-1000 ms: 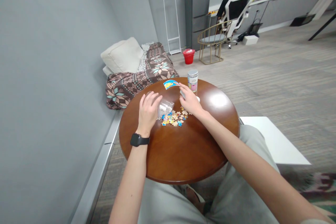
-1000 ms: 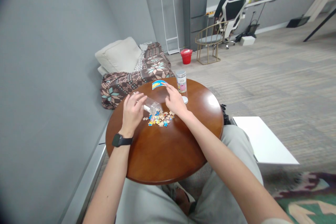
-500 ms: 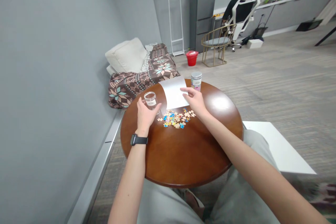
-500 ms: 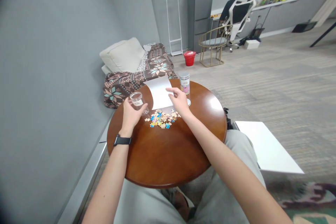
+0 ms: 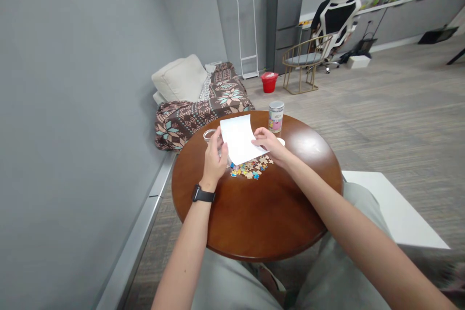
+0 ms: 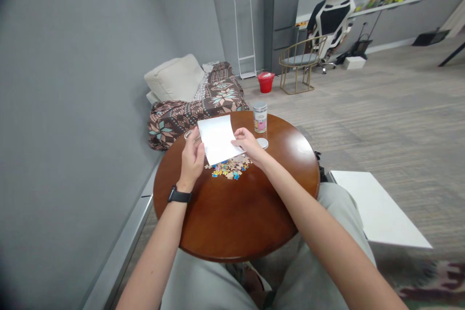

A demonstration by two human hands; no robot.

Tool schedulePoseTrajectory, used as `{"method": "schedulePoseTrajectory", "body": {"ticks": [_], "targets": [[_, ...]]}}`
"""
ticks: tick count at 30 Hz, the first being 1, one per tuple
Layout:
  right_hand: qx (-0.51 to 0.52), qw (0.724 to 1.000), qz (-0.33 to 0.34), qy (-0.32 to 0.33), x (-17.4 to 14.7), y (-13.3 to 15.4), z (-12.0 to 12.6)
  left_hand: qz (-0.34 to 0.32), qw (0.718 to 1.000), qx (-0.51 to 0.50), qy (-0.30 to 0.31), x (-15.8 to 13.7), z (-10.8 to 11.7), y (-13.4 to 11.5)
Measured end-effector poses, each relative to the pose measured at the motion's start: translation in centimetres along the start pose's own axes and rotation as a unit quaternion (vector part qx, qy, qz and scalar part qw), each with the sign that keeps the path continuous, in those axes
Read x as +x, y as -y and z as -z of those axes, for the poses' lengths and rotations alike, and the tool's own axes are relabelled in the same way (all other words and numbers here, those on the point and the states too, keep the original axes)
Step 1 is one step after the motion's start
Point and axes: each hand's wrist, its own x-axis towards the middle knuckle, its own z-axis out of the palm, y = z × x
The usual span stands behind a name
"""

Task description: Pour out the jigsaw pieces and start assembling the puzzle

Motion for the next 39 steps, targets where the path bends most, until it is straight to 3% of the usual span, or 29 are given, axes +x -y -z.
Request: {"method": "schedulePoseTrajectory", "body": {"ticks": [7, 15, 19, 20, 22, 25, 28, 31, 35, 39], "targets": [[0.007, 0.999, -0.008, -0.048, 0.3, 0.0, 0.6, -0.123, 0.99, 0.052, 0.053, 0.2, 1.3, -0.2], [-0.007, 1.0, 0.002, 0.024, 0.2, 0.2, 0.4, -0.195, 0.971, 0.128, 0.053, 1.1, 1.5, -1.5], [-0.155, 0.985, 0.005, -0.069, 0.5, 1.6, 0.9, -0.23, 0.958, 0.132, 0.108, 0.8, 3.8, -3.2], [-0.213, 0.973, 0.034, -0.087, -0.1, 2.3, 1.1, -0.238, 0.956, 0.135, 0.11, 0.2, 4.6, -3.9], [-0.306, 0.936, 0.154, -0.08, -2.8, 4.0, 1.4, -0.232, 0.955, 0.142, 0.118, -2.1, 6.2, -5.8], [-0.372, 0.893, 0.252, 0.025, -10.0, 6.0, 1.2, -0.203, 0.963, 0.123, 0.126, -7.0, 8.2, -8.9], [-0.415, 0.868, 0.217, 0.166, -17.7, 6.0, 0.3, -0.141, 0.974, 0.098, 0.146, -11.5, 8.9, -11.2], [-0.451, 0.852, 0.187, 0.188, -22.5, 3.8, -0.2, -0.09, 0.979, 0.079, 0.166, -14.0, 8.4, -12.1], [-0.465, 0.85, 0.19, 0.158, -24.2, 0.1, 0.0, -0.036, 0.983, 0.061, 0.167, -15.0, 7.4, -12.3], [-0.434, 0.872, 0.196, 0.112, -23.9, -1.4, 0.2, 0.017, 0.989, 0.011, 0.147, -15.2, 6.7, -12.8]]}}
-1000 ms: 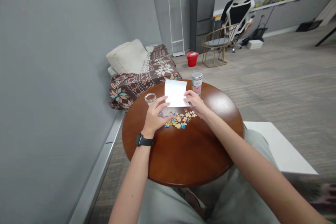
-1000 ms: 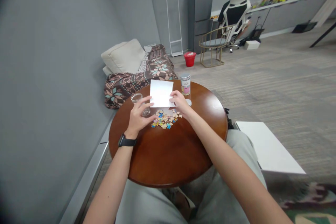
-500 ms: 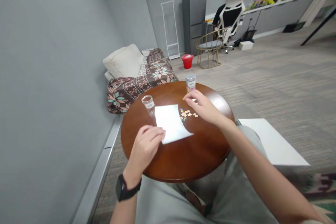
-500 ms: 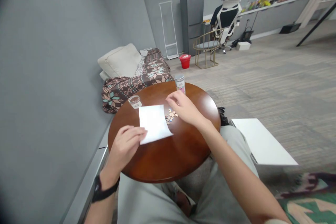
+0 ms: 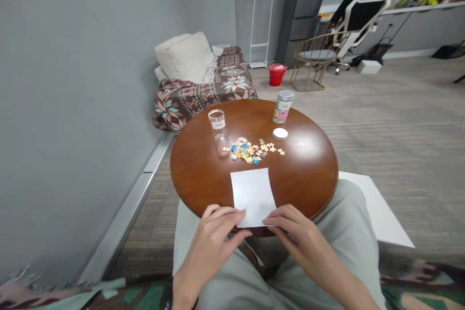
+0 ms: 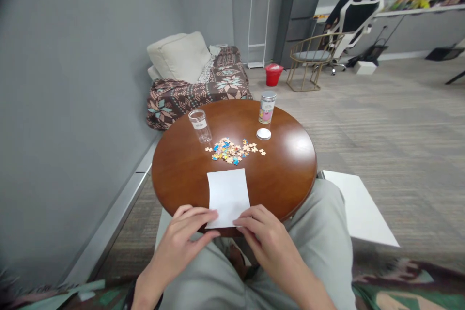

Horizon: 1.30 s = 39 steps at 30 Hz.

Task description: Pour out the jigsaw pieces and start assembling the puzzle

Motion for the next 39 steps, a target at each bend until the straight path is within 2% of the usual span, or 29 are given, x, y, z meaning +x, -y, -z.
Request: {"method": "schedulePoseTrajectory", "body": {"ticks": [3, 7, 9, 13, 18, 23, 28, 34, 39], "targets": [[0.013, 1.0, -0.016, -0.007, 0.3, -0.1, 0.0, 0.049, 0.996, -0.066, -0.014, -0.1, -0.6, -0.3], [0.014, 1.0, -0.019, -0.01, 0.7, -0.3, -0.2, 0.144, 0.983, -0.113, 0.019, 0.1, -1.4, -0.5], [0.015, 0.999, -0.017, -0.026, 0.9, -0.6, -0.4, 0.154, 0.98, -0.125, 0.028, 0.3, -1.5, -0.6], [0.004, 0.998, -0.009, -0.058, 0.9, -1.1, -0.9, 0.113, 0.988, -0.101, 0.028, 0.5, -1.5, -1.0], [0.002, 0.998, 0.001, -0.066, 0.7, -1.3, -1.4, 0.054, 0.998, -0.018, 0.029, -0.1, -1.1, -1.4], [-0.009, 0.998, 0.037, -0.04, 0.7, -1.1, -1.1, 0.006, 0.997, 0.059, 0.045, -0.7, -1.0, -1.7], [-0.029, 0.997, 0.067, -0.009, 0.2, -1.2, -0.9, -0.012, 0.996, 0.08, 0.039, -0.7, -0.9, -1.8], [-0.053, 0.996, 0.069, -0.019, -0.3, -1.5, -1.0, 0.006, 0.996, 0.079, 0.044, -0.7, -0.9, -1.7], [-0.053, 0.996, 0.063, -0.017, 0.0, -1.0, -0.5, -0.021, 0.994, 0.089, 0.059, -0.8, -0.6, -1.5]]}}
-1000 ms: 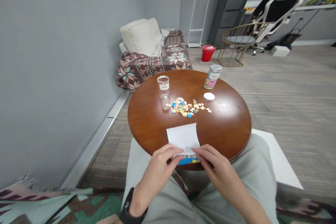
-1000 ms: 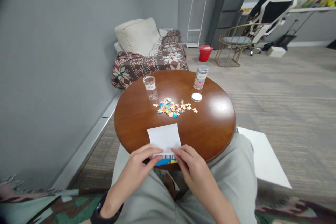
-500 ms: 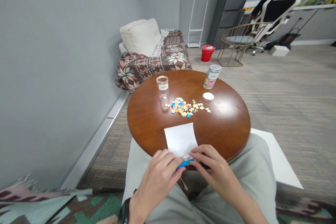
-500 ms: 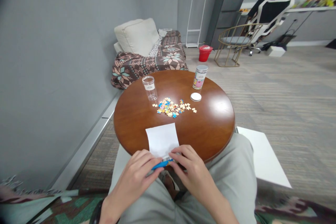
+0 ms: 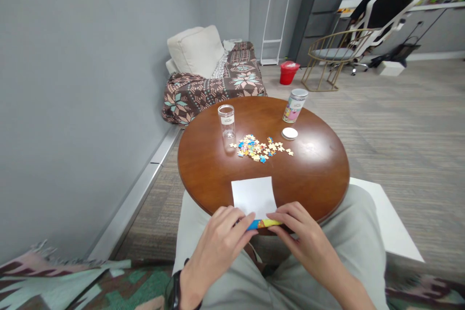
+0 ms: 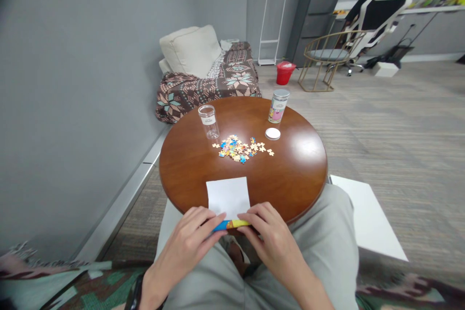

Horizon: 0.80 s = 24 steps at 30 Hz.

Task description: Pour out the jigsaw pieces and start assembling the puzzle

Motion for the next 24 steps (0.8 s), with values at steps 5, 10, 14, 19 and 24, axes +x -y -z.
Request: {"method": "schedulePoseTrajectory", "body": {"ticks": [5, 10, 14, 19, 24], "targets": [[0.005, 0.999, -0.043, 0.002, 0.3, 0.2, 0.3, -0.009, 0.999, 0.028, 0.013, 0.5, 0.2, 0.0], [-0.007, 0.998, -0.062, 0.012, 0.2, -0.1, -0.2, -0.001, 0.998, 0.055, 0.022, 0.5, -0.1, 0.1], [0.002, 0.997, -0.074, 0.027, 0.3, -0.3, -0.4, -0.002, 1.0, 0.02, 0.022, -0.2, -0.6, 0.3], [-0.035, 0.999, -0.023, 0.002, 0.8, 0.0, -0.1, 0.115, 0.982, -0.141, 0.043, 0.0, -0.5, 0.3], [-0.088, 0.995, 0.034, 0.011, 0.8, 0.2, -0.2, 0.206, 0.947, -0.218, 0.117, 1.6, 0.4, 0.2]]}}
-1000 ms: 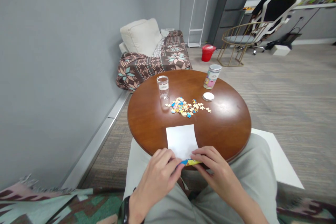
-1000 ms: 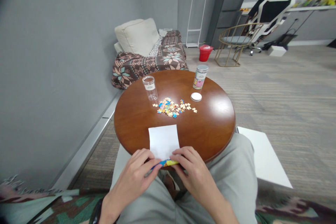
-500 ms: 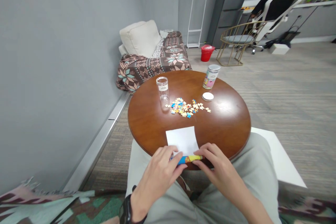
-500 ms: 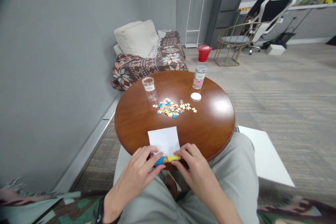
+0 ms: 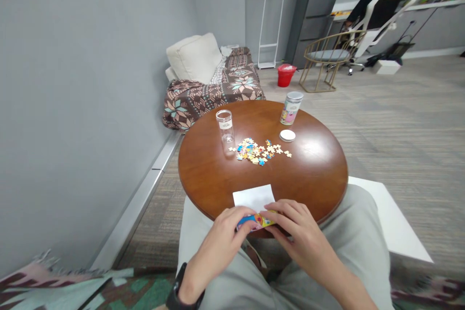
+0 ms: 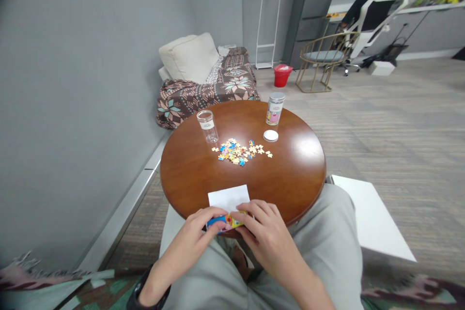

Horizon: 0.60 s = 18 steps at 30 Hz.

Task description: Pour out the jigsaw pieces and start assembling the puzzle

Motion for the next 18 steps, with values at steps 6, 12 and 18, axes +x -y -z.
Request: {"method": "schedulePoseTrajectory", "body": {"ticks": [6, 12, 18], "targets": [[-0.001, 0.999, -0.028, 0.022, -0.3, 0.0, 0.0, -0.068, 0.995, 0.065, -0.038, 0.3, -0.4, 0.2], [0.002, 0.999, -0.048, 0.018, -0.7, -0.2, -0.4, -0.131, 0.98, 0.108, -0.102, -0.4, -1.4, 1.2], [0.006, 0.998, -0.068, 0.013, -0.9, -0.4, -0.9, -0.088, 0.99, 0.041, -0.098, -0.4, -1.3, 0.7]]}}
